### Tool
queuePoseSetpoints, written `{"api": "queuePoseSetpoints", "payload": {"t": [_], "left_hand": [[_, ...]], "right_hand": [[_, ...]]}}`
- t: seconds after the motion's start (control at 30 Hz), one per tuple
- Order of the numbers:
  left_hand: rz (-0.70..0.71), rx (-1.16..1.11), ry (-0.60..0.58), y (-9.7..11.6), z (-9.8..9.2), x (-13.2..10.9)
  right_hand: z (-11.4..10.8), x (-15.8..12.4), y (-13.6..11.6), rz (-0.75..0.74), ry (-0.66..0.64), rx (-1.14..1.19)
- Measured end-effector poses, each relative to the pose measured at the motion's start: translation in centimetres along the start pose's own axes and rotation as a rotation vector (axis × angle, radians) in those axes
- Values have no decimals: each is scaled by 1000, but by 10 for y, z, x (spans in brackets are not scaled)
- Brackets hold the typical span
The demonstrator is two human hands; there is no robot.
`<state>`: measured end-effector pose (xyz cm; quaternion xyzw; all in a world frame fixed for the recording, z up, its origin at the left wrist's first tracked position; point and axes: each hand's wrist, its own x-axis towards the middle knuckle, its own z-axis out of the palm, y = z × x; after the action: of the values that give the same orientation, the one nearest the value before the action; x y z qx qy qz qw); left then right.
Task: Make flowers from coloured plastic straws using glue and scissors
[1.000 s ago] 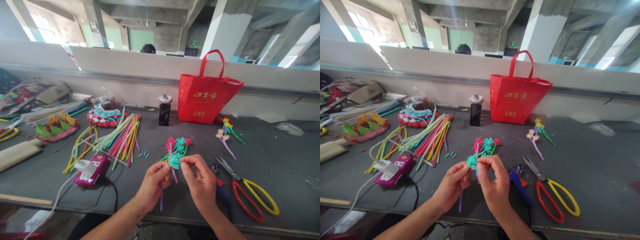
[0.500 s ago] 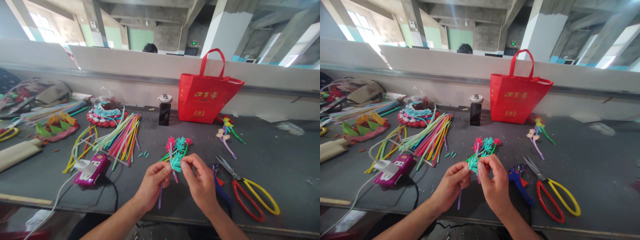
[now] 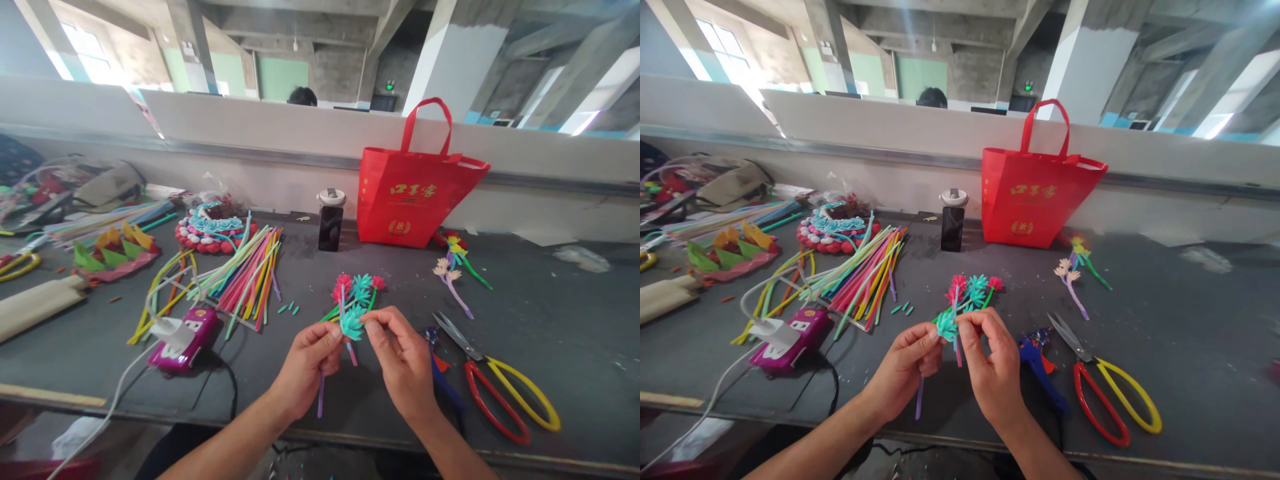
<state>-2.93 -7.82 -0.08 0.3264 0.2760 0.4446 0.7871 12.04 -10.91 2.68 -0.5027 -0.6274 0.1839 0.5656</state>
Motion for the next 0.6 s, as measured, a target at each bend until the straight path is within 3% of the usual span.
{"api": "queuePoseSetpoints", "payload": {"t": [0.3, 0.6], "left_hand": [[-42, -14, -13, 2, 1, -1], [0, 41, -48, 0, 2, -2]], "right_hand": [[-2, 1, 0, -55, -24, -43], [0, 1, -2, -102, -32, -78]]}}
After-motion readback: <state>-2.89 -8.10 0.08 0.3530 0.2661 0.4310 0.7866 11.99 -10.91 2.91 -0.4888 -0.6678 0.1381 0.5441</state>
